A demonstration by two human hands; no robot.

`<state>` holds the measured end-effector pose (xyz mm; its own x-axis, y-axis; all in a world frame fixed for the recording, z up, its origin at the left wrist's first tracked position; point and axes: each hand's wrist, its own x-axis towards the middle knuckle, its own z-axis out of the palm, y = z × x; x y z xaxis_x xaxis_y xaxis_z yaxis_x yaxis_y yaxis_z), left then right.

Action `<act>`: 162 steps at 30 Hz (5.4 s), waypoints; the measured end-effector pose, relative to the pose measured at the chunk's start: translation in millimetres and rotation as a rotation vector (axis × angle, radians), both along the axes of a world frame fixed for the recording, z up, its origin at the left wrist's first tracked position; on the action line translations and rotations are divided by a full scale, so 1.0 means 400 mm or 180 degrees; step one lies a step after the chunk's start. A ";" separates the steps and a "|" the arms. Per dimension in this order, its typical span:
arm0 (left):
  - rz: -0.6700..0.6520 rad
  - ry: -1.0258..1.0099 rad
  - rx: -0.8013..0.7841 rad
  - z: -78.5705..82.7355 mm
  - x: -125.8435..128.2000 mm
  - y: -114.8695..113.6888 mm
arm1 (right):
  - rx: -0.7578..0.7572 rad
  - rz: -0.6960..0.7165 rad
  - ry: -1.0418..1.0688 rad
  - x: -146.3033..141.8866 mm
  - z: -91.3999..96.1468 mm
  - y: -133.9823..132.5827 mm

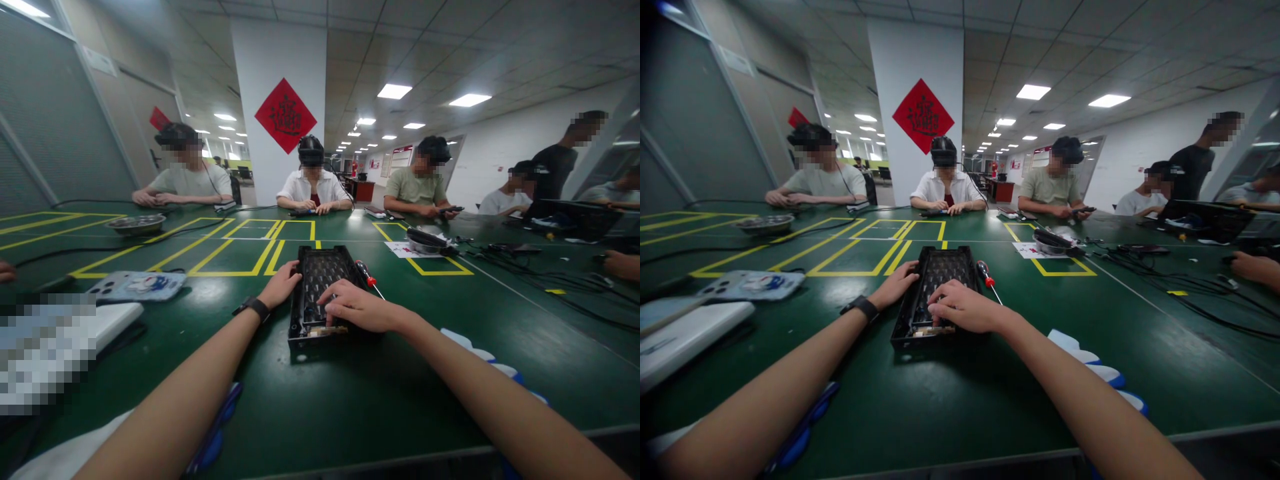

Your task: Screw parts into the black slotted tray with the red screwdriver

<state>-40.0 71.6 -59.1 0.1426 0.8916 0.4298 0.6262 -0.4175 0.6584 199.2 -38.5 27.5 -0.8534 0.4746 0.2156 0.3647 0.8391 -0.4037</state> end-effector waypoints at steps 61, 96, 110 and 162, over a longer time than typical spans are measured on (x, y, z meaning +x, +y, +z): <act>0.0039 0.0085 -0.0046 0.005 -0.004 0.000 | -0.0015 -0.1217 -0.0474 -0.100 0.000 0.265; -0.0028 0.0062 -0.0066 0.015 0.006 -0.014 | -0.2060 -0.0461 0.0666 0.063 -0.019 0.047; -0.0017 0.0040 -0.0084 0.011 0.004 -0.008 | -0.1164 -0.0669 0.0044 0.054 -0.017 0.027; -0.1177 -0.0475 -0.0453 0.186 0.055 -0.196 | -0.2829 -0.0414 0.3307 -0.085 -0.020 0.047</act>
